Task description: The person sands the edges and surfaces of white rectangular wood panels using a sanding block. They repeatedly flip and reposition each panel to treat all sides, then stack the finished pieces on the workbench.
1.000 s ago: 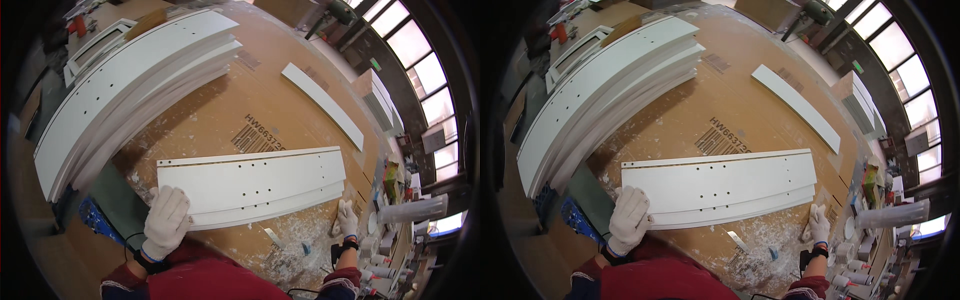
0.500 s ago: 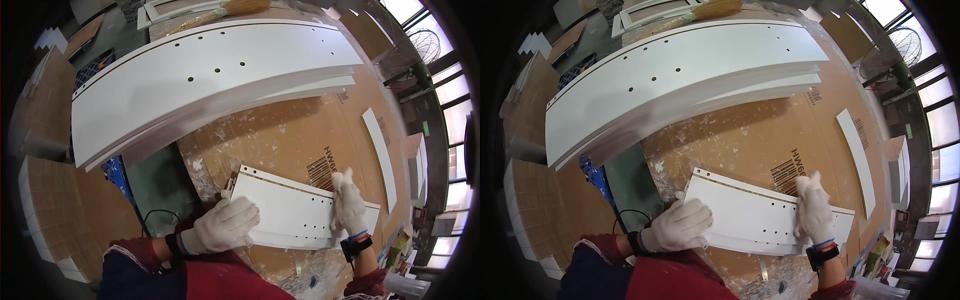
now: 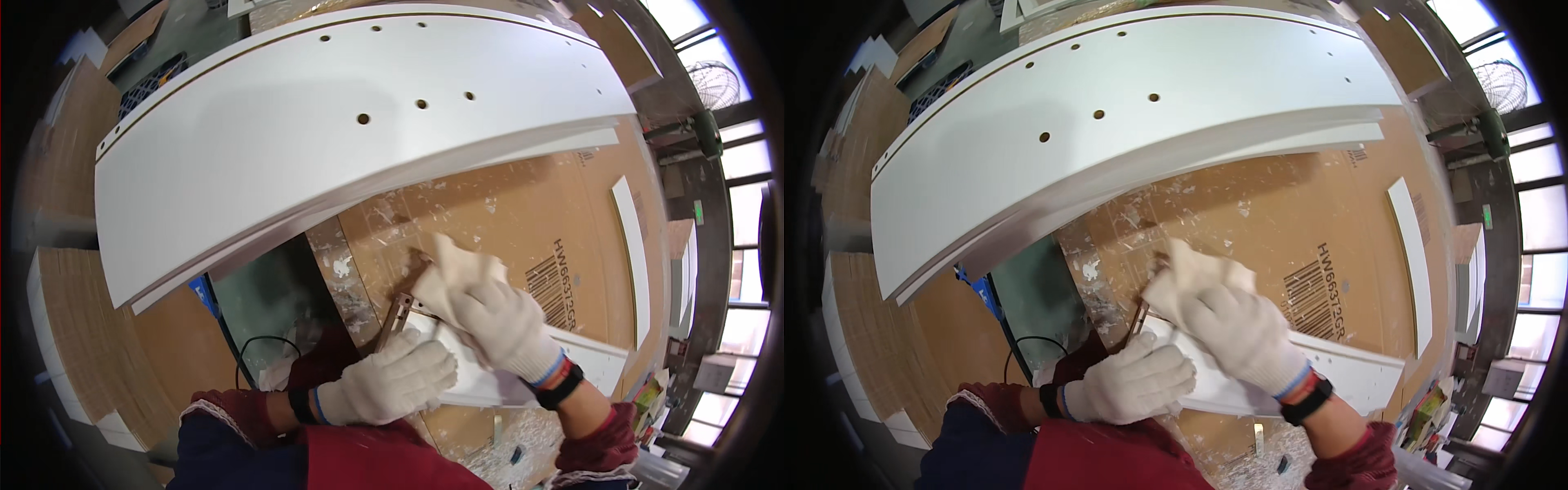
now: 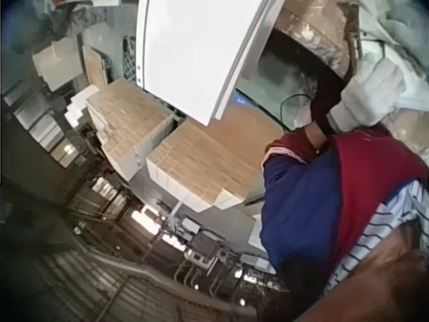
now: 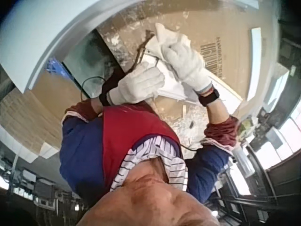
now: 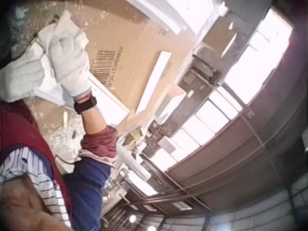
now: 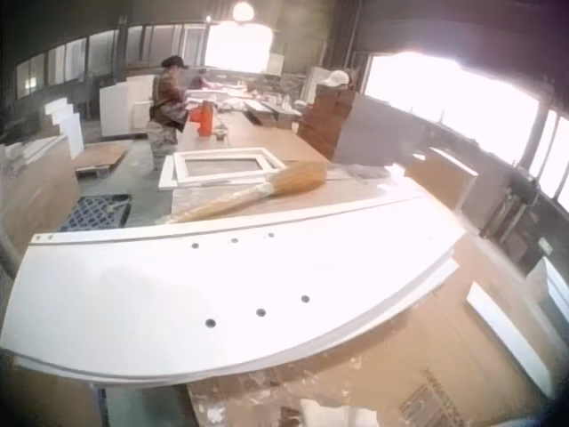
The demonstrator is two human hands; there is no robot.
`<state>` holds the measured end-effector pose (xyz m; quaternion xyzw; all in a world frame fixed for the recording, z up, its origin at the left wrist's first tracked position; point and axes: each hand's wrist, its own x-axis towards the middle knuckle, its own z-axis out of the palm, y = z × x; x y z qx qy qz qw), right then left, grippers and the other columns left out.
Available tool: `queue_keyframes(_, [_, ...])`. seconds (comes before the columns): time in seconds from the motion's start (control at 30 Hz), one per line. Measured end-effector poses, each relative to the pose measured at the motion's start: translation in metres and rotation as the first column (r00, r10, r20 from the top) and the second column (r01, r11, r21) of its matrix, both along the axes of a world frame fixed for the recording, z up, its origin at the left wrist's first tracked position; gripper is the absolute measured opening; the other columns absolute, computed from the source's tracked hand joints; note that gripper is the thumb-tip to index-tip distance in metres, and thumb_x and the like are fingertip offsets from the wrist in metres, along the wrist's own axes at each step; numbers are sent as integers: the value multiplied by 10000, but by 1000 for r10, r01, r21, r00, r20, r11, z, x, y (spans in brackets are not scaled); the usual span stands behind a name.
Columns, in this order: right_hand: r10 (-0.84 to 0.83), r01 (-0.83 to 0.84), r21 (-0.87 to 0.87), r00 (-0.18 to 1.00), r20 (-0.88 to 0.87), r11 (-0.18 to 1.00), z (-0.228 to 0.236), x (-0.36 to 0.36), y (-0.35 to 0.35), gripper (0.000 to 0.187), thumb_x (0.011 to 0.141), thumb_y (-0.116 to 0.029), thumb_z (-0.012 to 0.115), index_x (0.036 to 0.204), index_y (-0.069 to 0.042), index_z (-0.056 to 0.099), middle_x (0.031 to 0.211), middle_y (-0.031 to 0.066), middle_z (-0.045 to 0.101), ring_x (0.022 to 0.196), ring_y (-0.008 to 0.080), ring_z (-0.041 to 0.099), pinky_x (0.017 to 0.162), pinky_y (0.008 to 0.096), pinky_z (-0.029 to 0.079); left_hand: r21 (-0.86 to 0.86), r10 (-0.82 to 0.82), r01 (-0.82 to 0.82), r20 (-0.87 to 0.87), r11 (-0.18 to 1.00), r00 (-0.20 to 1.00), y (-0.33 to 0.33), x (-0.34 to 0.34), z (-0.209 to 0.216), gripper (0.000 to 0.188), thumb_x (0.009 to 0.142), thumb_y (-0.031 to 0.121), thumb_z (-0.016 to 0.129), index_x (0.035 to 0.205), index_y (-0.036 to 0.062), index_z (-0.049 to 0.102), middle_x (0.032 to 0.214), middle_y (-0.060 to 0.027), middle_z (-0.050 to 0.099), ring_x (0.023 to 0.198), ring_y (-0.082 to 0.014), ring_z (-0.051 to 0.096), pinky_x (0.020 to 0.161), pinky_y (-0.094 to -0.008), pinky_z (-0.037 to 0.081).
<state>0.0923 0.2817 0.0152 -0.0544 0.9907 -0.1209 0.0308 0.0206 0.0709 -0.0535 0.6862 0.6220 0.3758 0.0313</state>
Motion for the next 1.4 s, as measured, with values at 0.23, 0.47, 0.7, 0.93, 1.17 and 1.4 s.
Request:
queue_keyframes(0.23, [-299,295,-87,954,-29,951,-11,60,34,412,742,-242,783,1075,-53,634,912,111,628,692,309,646,584,394,522,-4,-8,8,119,1000,993,7,5,-2,355,783,314,700,1032,62,677,1083,-70,659,1052,-225,629,933,-428,472])
queue_keyframes(0.47, [-219,207,-183,975,-48,961,-14,28,1,355,862,-277,705,1158,-99,624,902,117,616,751,335,636,657,408,522,106,-111,96,139,990,984,7,5,17,391,708,256,775,1013,43,654,1033,-112,635,1030,-263,617,894,-446,509])
queue_keyframes(0.7, [-388,373,-377,921,38,848,15,48,32,332,933,-326,642,1202,-132,615,941,119,611,828,337,652,677,421,534,17,-49,52,-158,998,986,24,28,20,285,746,154,687,1021,80,670,1105,-43,660,1057,-203,624,920,-378,490])
queue_keyframes(0.93, [-291,261,268,953,81,927,11,202,86,210,761,-218,719,921,-125,619,887,66,589,753,274,620,607,393,502,54,-57,58,-22,997,998,17,33,9,283,768,76,669,1050,92,686,1148,-41,667,1092,-202,631,899,-366,514])
queue_keyframes(1.17, [-269,253,190,961,59,949,10,144,48,160,784,-158,665,927,-113,610,883,64,582,709,234,618,553,358,493,-36,-150,148,-79,988,985,13,32,3,363,773,34,666,1134,59,688,1204,-86,665,1149,-225,620,927,-358,531])
queue_keyframes(1.4, [-46,47,4,994,-102,999,4,8,-19,293,803,-153,618,1093,-115,621,879,78,539,659,217,623,531,336,527,-38,-119,116,-64,992,991,20,31,18,269,758,142,687,1019,77,696,1062,-58,689,998,-208,660,841,-346,522])
